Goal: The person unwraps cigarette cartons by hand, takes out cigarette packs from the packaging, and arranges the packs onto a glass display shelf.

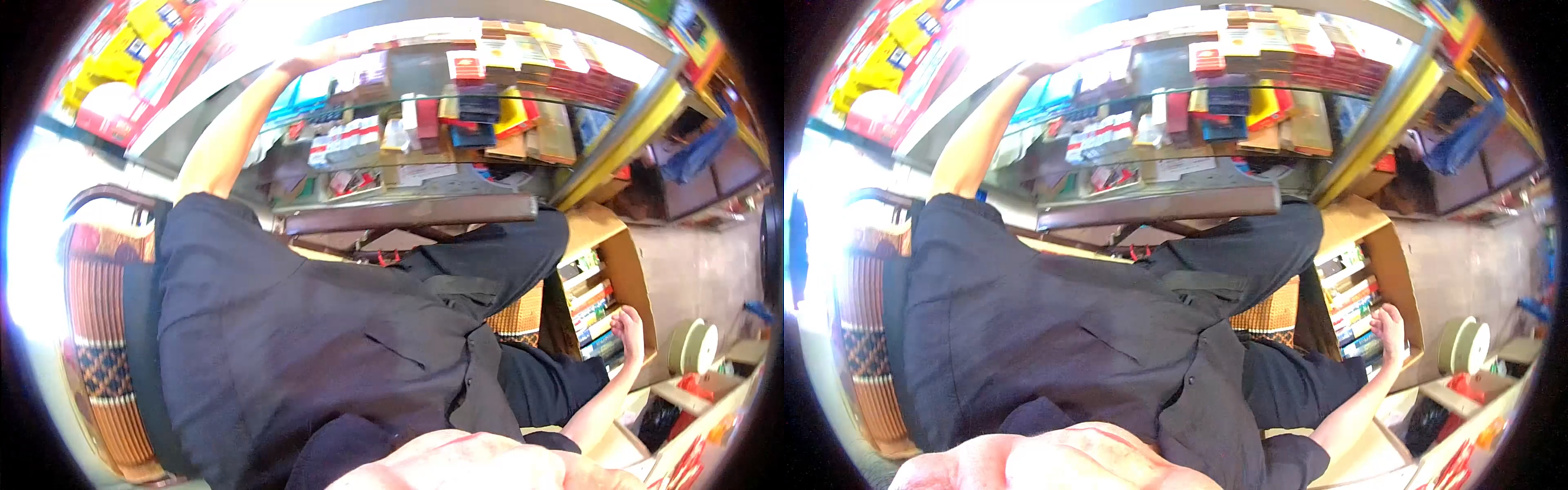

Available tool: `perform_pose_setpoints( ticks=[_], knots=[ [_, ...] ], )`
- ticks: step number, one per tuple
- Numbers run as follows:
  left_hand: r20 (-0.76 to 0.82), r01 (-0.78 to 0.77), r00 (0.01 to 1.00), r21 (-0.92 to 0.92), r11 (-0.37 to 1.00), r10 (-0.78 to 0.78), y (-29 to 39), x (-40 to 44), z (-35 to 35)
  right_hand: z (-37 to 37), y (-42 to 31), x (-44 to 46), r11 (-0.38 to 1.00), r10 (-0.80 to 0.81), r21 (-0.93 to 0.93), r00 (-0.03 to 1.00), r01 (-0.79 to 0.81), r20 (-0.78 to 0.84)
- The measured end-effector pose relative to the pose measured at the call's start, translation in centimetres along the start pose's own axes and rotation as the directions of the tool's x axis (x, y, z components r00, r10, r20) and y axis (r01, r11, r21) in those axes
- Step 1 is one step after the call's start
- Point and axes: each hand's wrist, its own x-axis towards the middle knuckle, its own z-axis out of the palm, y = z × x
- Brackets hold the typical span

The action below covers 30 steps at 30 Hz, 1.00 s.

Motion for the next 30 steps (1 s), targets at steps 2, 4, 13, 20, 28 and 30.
perform_pose_setpoints(
  ticks=[2,4,13,20,28,30],
  knots=[
    [-0.109,0.059,0.992,-0.035,0.998,-0.062,-3.3,-0.8,-0.1,-0.2,0.3,0.6,0.996,-0.007,-0.090,1.000,0.008,0.018],
    [-0.163,0.181,0.968,-0.060,0.982,-0.188,-7.6,-2.3,0.5,0.8,-0.3,0.2,0.983,-0.030,-0.182,0.999,0.033,0.019],
    [0.013,0.825,0.535,-0.224,0.519,-0.845,-33.0,-12.0,4.7,1.9,-0.1,-1.8,0.965,-0.060,-0.244,0.986,0.097,0.153],
    [0.152,0.832,0.389,-0.481,0.276,-0.909,-29.7,-13.1,6.8,1.9,0.7,-1.3,0.968,-0.034,-0.245,0.993,0.060,0.109],
    [0.225,0.808,0.491,-0.479,0.343,-0.842,-38.4,-11.1,10.1,1.0,1.9,1.1,0.945,0.066,-0.324,0.995,-0.038,0.074],
    [0.141,0.803,0.430,-0.511,0.306,-0.892,-38.8,-12.0,10.3,1.0,1.9,0.6,0.943,0.054,-0.331,0.995,-0.025,0.079]
  ],
)
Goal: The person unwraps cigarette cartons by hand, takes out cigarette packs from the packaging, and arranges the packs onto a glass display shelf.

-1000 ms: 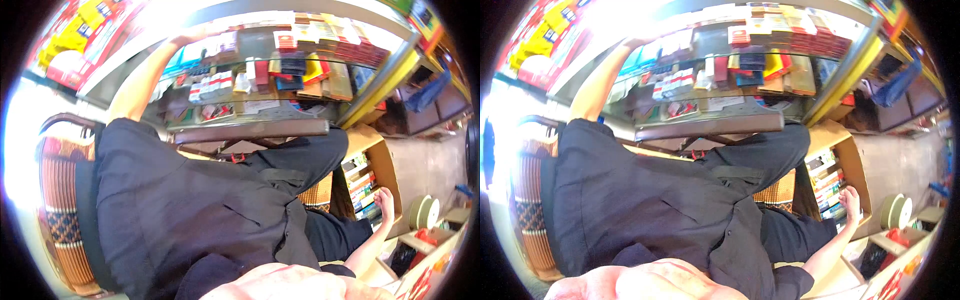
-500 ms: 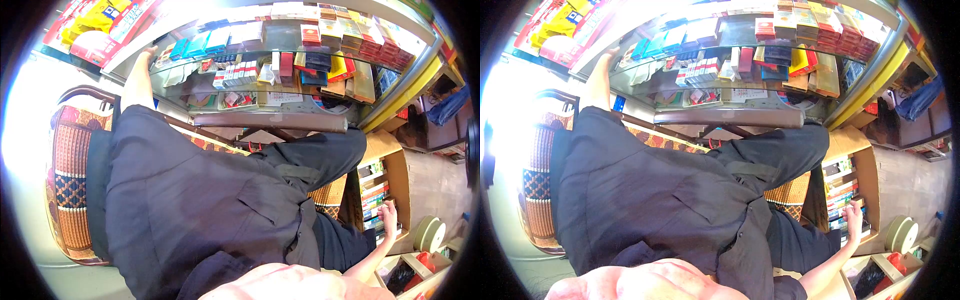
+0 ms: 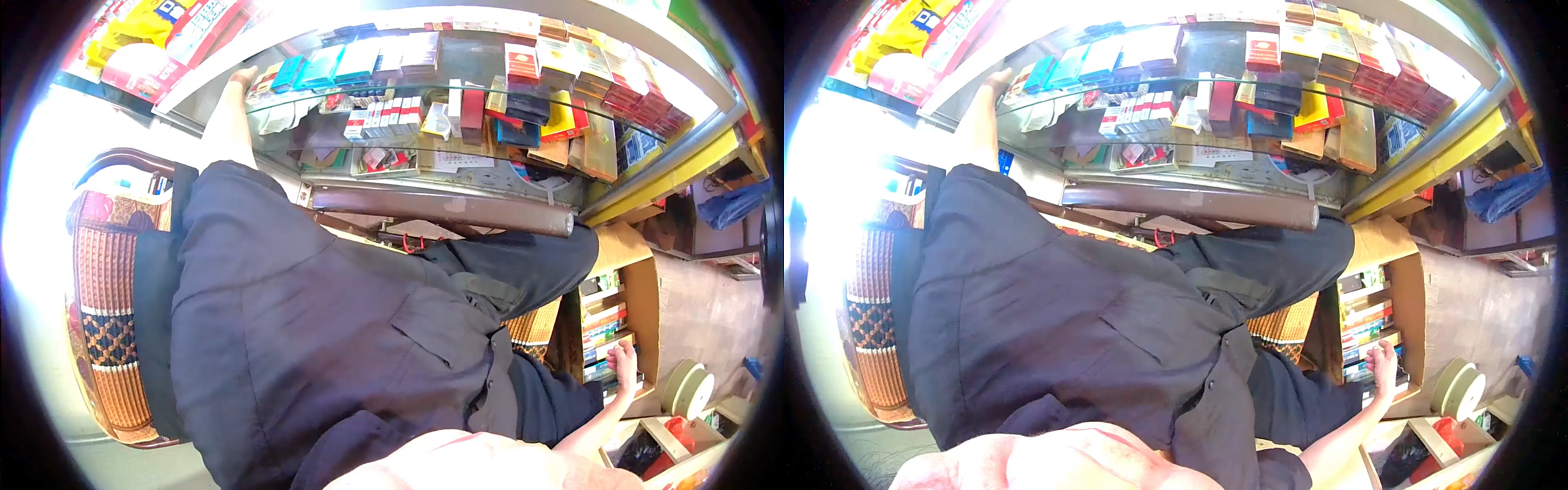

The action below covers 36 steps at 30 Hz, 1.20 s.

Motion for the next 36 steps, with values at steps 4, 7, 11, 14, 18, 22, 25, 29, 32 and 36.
perform_pose_setpoints(
  ticks=[4,7,11,14,18,22,25,29,32,36],
  knots=[
    [0.038,0.191,0.980,0.088,0.978,-0.195,0.3,-4.7,0.3,0.2,0.4,-0.1,0.998,0.048,0.037,0.999,-0.049,0.011],
    [0.129,0.195,0.969,0.108,0.975,-0.209,-3.3,-0.7,0.4,0.3,0.6,0.3,0.996,0.087,0.027,0.996,-0.086,-0.006],
    [0.190,0.120,0.971,0.136,0.983,-0.145,-3.1,0.6,-0.4,0.8,-0.5,-0.3,0.995,0.101,0.025,0.995,-0.101,-0.012],
    [0.330,-0.224,0.939,0.373,0.901,0.097,-4.9,3.6,-1.1,0.8,-0.7,-0.2,0.995,0.093,0.031,0.995,-0.092,-0.019],
    [0.096,0.171,0.978,0.161,0.972,-0.188,-2.3,1.0,-0.4,0.9,-0.2,0.6,0.997,0.080,0.009,0.995,-0.079,-0.054],
    [0.168,0.053,0.983,0.119,0.991,-0.073,-4.3,3.9,-1.3,1.2,-0.3,0.5,0.996,0.063,-0.061,0.995,-0.067,-0.071],
    [-0.193,0.061,0.981,0.234,0.970,-0.016,-1.9,1.2,-0.6,1.2,-0.3,0.4,0.996,-0.009,-0.092,0.999,0.005,-0.045],
    [-0.542,-0.064,0.685,0.621,0.781,0.487,3.8,-1.8,0.6,1.6,-1.4,0.2,0.997,-0.033,-0.072,0.998,0.030,-0.048],
    [-0.308,-0.353,0.466,0.795,0.494,0.829,7.8,-3.0,2.7,1.7,-1.5,0.7,0.992,-0.077,-0.107,0.996,0.073,-0.036],
    [-0.235,-0.664,0.392,0.596,0.450,0.889,17.0,-11.5,8.0,1.7,-1.8,0.3,0.988,-0.105,-0.115,0.994,0.100,-0.036]
  ],
)
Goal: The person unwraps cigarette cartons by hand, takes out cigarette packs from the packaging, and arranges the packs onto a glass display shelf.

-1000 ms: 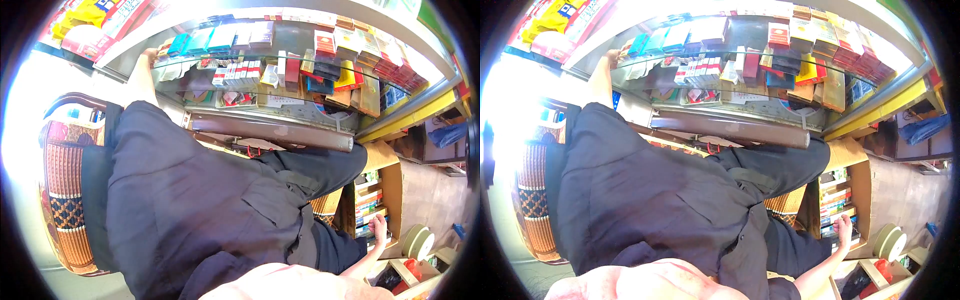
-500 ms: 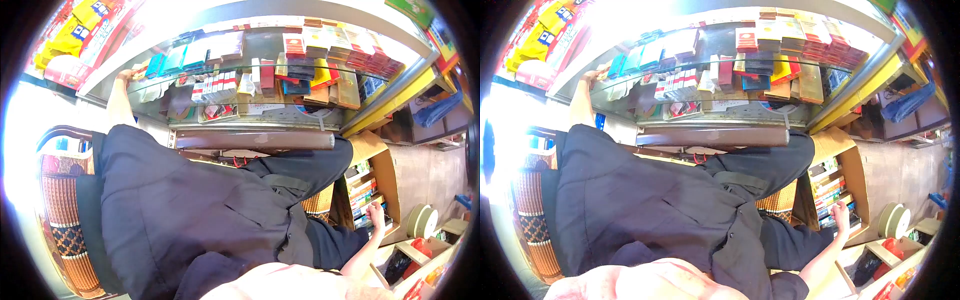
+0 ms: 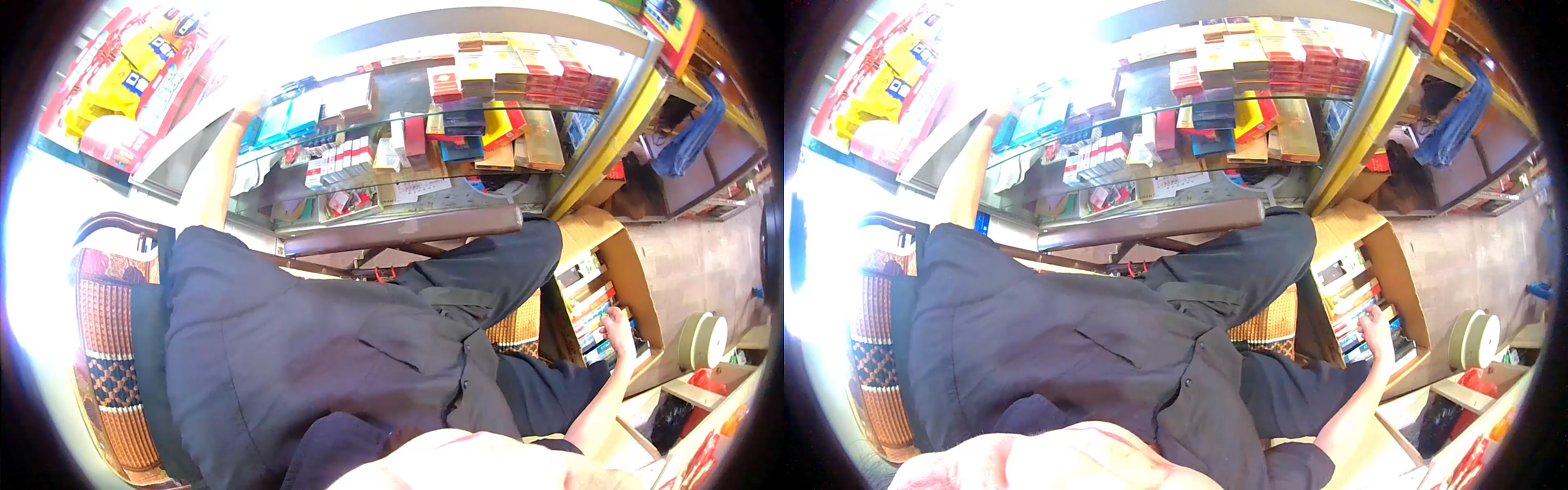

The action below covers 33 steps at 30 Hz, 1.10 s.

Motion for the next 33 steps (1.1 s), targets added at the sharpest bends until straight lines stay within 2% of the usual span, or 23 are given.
perform_pose_setpoints(
  ticks=[3,7,14,18,20,21,22,24,25,26,28,29,32,33],
  knots=[
    [0.017,-0.128,0.991,-0.230,0.965,0.136,9.5,1.3,-1.6,-0.2,0.0,-0.6,1.000,-0.002,0.015,1.000,0.002,-0.022],
    [0.046,-0.263,0.948,-0.440,0.859,0.314,19.3,1.9,-3.0,-0.3,-0.6,-1.4,1.000,-0.007,0.013,0.999,0.008,-0.053],
    [0.089,-0.323,0.883,-0.594,0.736,0.460,27.1,2.1,-1.5,-0.1,-0.3,-1.2,0.998,-0.049,-0.041,0.996,0.046,-0.075],
    [0.215,-0.260,0.866,-0.577,0.775,0.451,27.9,2.6,-1.8,-0.2,-0.5,-1.5,0.998,-0.050,-0.027,0.996,0.048,-0.077],
    [0.370,-0.165,0.841,-0.520,0.838,0.395,28.0,2.8,-3.8,-0.2,-0.3,-1.5,0.998,-0.054,-0.033,0.995,0.051,-0.082],
    [0.515,-0.075,0.794,-0.444,0.893,0.324,28.0,2.8,-5.3,-0.2,-0.2,-1.4,0.998,-0.059,-0.039,0.995,0.055,-0.085],
    [0.519,-0.072,0.792,-0.442,0.894,0.321,28.1,2.8,-6.4,-0.1,-0.3,-1.4,0.998,-0.058,-0.042,0.995,0.055,-0.081],
    [0.526,-0.195,0.786,-0.287,0.938,0.324,28.1,2.8,-7.7,-0.2,-0.6,-1.3,0.997,-0.040,-0.065,0.996,0.035,-0.078],
    [0.501,-0.317,0.752,-0.295,0.901,0.429,27.5,3.1,-6.6,-0.2,-0.5,-1.2,0.997,-0.040,-0.067,0.996,0.035,-0.076],
    [0.502,-0.316,0.752,-0.296,0.902,0.428,27.2,3.2,-6.5,-0.1,-0.5,-1.1,0.998,-0.038,-0.061,0.996,0.033,-0.075],
    [0.468,-0.574,0.584,-0.339,0.745,0.663,26.7,3.2,-6.3,-0.1,-0.4,-1.1,0.998,-0.035,-0.057,0.997,0.031,-0.072],
    [0.469,-0.573,0.584,-0.340,0.745,0.663,26.7,3.1,-6.1,-0.1,-0.5,-1.1,0.998,-0.029,-0.056,0.997,0.025,-0.073],
    [0.649,-0.480,0.510,-0.331,0.813,0.565,27.0,3.0,-5.8,0.0,-0.9,-1.3,0.998,-0.019,-0.063,0.997,0.014,-0.081],
    [0.648,-0.481,0.508,-0.333,0.811,0.567,27.1,3.0,-6.1,0.0,-0.9,-1.5,0.998,-0.015,-0.069,0.996,0.009,-0.087]
  ],
)
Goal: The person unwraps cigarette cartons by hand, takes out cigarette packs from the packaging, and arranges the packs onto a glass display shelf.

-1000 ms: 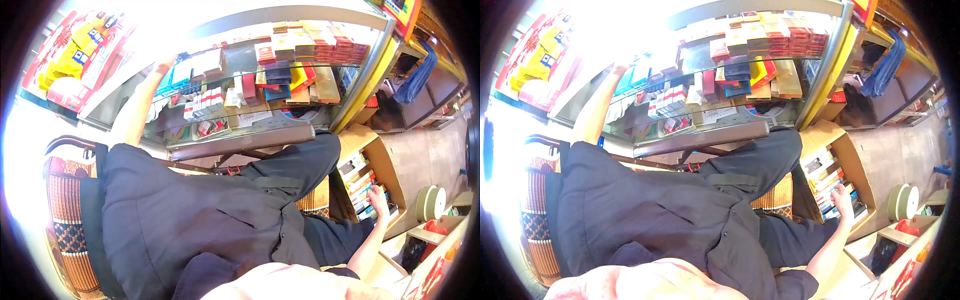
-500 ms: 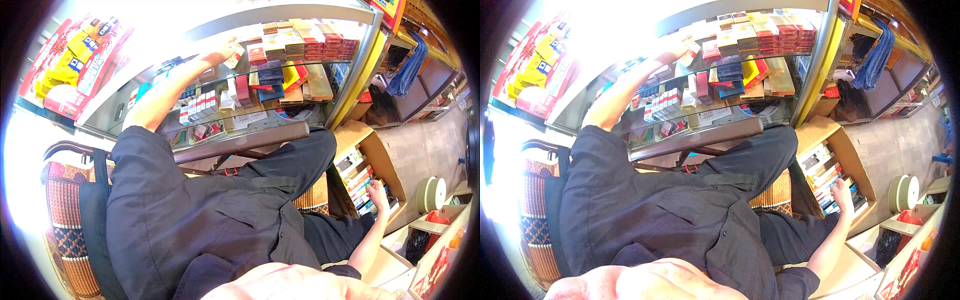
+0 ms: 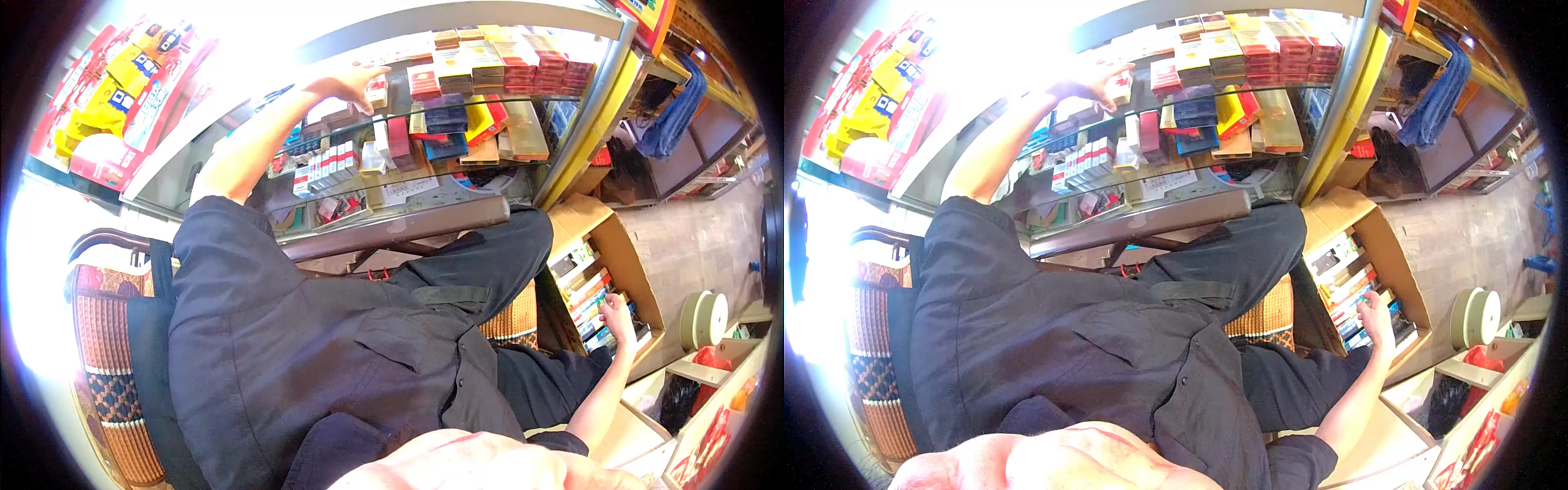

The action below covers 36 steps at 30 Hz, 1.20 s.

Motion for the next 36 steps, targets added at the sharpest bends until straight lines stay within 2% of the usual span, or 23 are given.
perform_pose_setpoints(
  ticks=[3,6,9,11,13,17,20,22,24,26,29,32,33,35,36],
  knots=[
    [0.058,0.072,0.996,-0.004,0.997,-0.071,-0.2,-0.9,-0.3,-0.1,-0.3,-0.2,1.000,-0.006,-0.017,1.000,0.006,0.012],
    [-0.007,0.040,0.999,-0.031,0.999,-0.040,-1.5,-1.8,0.1,0.1,0.5,0.3,1.000,-0.027,0.000,1.000,0.027,0.015],
    [-0.250,-0.108,0.967,-0.242,0.964,0.046,-2.8,-4.0,-0.5,-0.1,-0.3,-0.5,0.999,-0.009,-0.034,0.999,0.011,0.040],
    [-0.334,-0.057,0.941,-0.311,0.949,-0.053,-4.5,-6.6,-0.7,-0.1,1.6,0.1,0.998,-0.062,-0.020,0.996,0.064,0.059],
    [-0.387,0.081,0.895,-0.344,0.935,-0.220,-7.9,-9.3,0.1,0.1,2.7,0.3,0.998,-0.041,0.059,0.996,0.037,0.074],
    [-0.405,0.443,0.683,-0.431,0.786,-0.608,-17.8,-15.0,5.1,0.0,2.1,-0.5,0.984,0.022,0.175,0.990,-0.046,0.139],
    [-0.294,0.681,0.438,-0.509,0.527,-0.850,-25.8,-20.0,9.7,0.1,2.1,-0.8,0.984,0.055,0.156,0.985,-0.081,0.165],
    [-0.132,0.775,0.270,-0.558,0.297,-0.954,-29.7,-23.5,12.4,0.1,3.5,-0.5,0.991,0.070,0.107,0.988,-0.085,0.140],
    [0.093,0.801,0.148,-0.596,0.064,-0.985,-31.7,-26.0,15.2,0.0,3.5,-0.6,0.987,0.097,0.113,0.984,-0.114,0.146],
    [0.306,0.772,0.098,-0.623,-0.121,-0.947,-31.7,-27.4,16.9,0.2,4.1,-0.1,0.981,0.128,0.122,0.979,-0.148,0.161],
    [0.467,0.733,0.115,-0.635,-0.242,-0.877,-31.2,-27.7,18.8,0.3,4.2,0.7,0.978,0.174,0.087,0.971,-0.190,0.162],
    [0.525,0.735,0.201,-0.639,-0.227,-0.827,-31.0,-27.0,19.2,0.4,4.6,1.2,0.975,0.178,0.104,0.970,-0.196,0.163],
    [0.528,0.733,0.202,-0.640,-0.229,-0.825,-32.7,-27.1,20.2,0.4,4.2,1.2,0.975,0.179,0.105,0.971,-0.197,0.157],
    [0.655,0.691,0.293,-0.648,-0.319,-0.696,-35.9,-27.2,21.5,0.6,3.6,1.2,0.972,0.196,0.099,0.970,-0.211,0.146],
    [0.713,0.697,0.373,-0.638,-0.328,-0.594,-35.3,-26.8,20.0,0.6,3.8,1.1,0.972,0.194,0.106,0.970,-0.210,0.146]
  ],
)
